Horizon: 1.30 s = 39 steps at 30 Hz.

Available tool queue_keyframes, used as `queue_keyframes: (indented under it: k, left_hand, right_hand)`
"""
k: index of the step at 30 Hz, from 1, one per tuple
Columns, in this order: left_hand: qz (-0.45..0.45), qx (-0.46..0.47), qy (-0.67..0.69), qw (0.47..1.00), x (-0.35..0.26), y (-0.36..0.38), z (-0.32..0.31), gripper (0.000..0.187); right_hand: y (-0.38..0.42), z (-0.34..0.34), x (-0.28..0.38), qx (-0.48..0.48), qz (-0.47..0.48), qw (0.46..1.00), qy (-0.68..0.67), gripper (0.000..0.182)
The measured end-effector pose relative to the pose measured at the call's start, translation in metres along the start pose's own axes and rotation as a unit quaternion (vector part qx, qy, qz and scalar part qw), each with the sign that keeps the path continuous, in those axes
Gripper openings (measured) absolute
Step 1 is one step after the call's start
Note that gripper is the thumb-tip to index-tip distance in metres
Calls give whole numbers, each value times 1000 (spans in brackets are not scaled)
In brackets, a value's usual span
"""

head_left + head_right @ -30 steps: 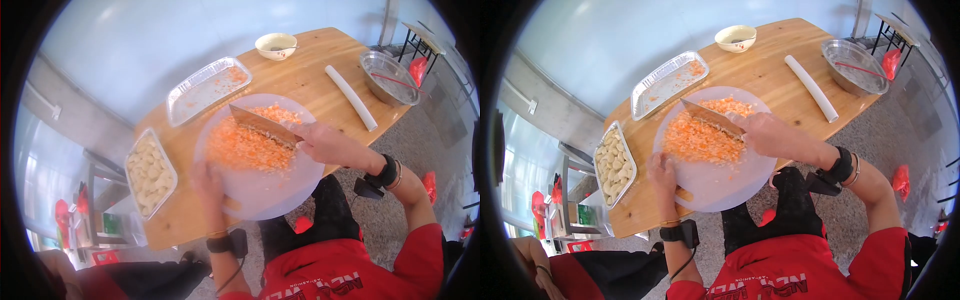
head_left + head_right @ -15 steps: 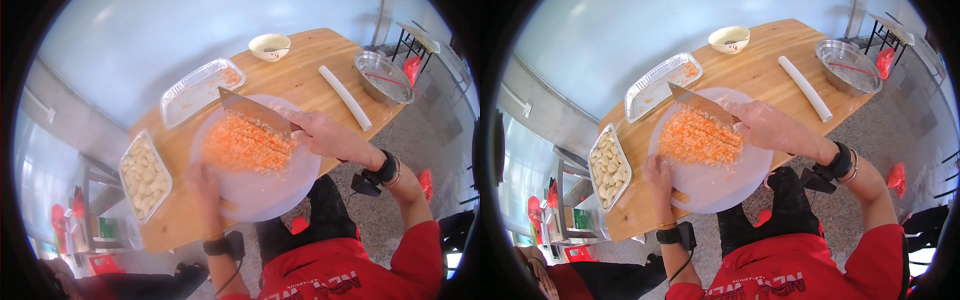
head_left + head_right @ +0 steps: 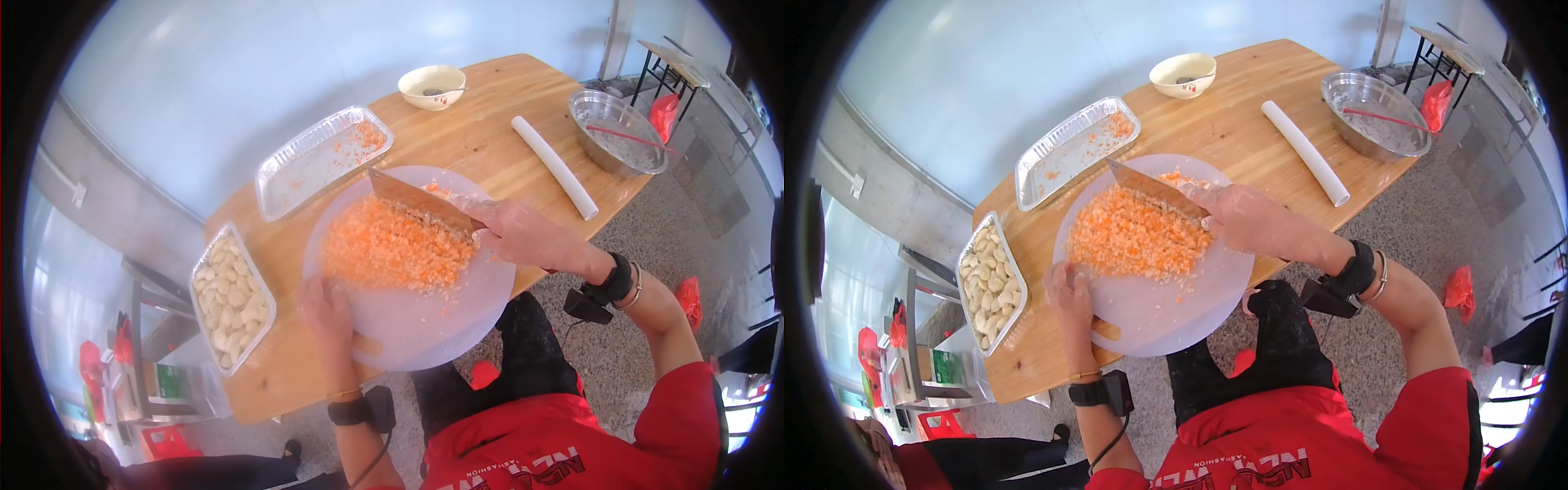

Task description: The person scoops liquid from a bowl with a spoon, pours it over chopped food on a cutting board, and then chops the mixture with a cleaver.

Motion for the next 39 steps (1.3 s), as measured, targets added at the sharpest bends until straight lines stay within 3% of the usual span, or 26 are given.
queue_keyframes:
  k: [2,4,6,11,14,18,20,21,23,27,29,32,33,34,35,36,37,39]
  left_hand:
    - [-3,-8,-5,1000,2,1,0,33]
    - [-28,-78,25,996,-7,1,14,25]
    - [-23,-78,32,996,-6,2,13,24]
    - [-30,-60,0,998,-9,-1,13,22]
    - [-26,-60,0,998,-6,0,12,21]
    - [-34,-67,8,997,-6,0,10,20]
    - [-32,-64,8,997,-6,-2,12,20]
    - [-23,-53,7,998,-7,-2,13,19]
    - [-14,-39,8,999,-7,-2,10,19]
    - [-36,-83,3,996,-11,1,14,19]
    - [-48,-93,-22,994,-12,1,14,21]
    - [-46,-107,-23,993,-2,5,5,23]
    - [-1,-30,30,999,10,4,-7,29]
    - [42,50,78,995,18,6,-16,39]
    - [41,70,48,996,14,5,-14,40]
    - [40,89,15,995,12,3,-14,40]
    - [29,89,27,995,9,3,-18,40]
    - [-59,-60,-10,996,-6,2,8,23]
  right_hand:
    - [0,-2,-13,50,-124,984,-118,54]
    - [-4,10,-4,31,-129,981,-143,53]
    - [-6,13,-4,12,-134,977,-165,52]
    - [-4,4,-12,-12,-70,996,-54,52]
    - [-11,9,-14,9,-112,984,-140,52]
    - [-12,9,-9,-17,-97,985,-145,53]
    - [-13,-4,-16,-27,-6,999,-16,53]
    - [-16,0,-11,-26,-4,1000,-17,53]
    - [-18,3,-14,23,-112,986,-125,53]
    - [-16,-1,-2,12,-143,980,-139,50]
    - [-15,-22,4,-23,81,996,28,48]
    - [-20,-12,3,47,45,997,-41,50]
    - [-21,-6,16,58,61,996,-38,48]
    - [-23,-1,13,34,43,996,-64,45]
    - [-27,-2,9,11,28,995,-92,42]
    - [-31,-9,4,-66,91,992,-50,40]
    - [-30,-15,0,-137,156,978,-8,38]
    - [-34,-23,-6,-135,158,978,-5,37]
Point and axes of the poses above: each hand's wrist, its own y-axis away from the middle knuckle, its own z-axis out of the back of the hand, x = y × z, the point moved 10 cm from there along -y, towards the middle knuckle, and after that the axes turned 12 degrees about -y, right-handed, at the moved point
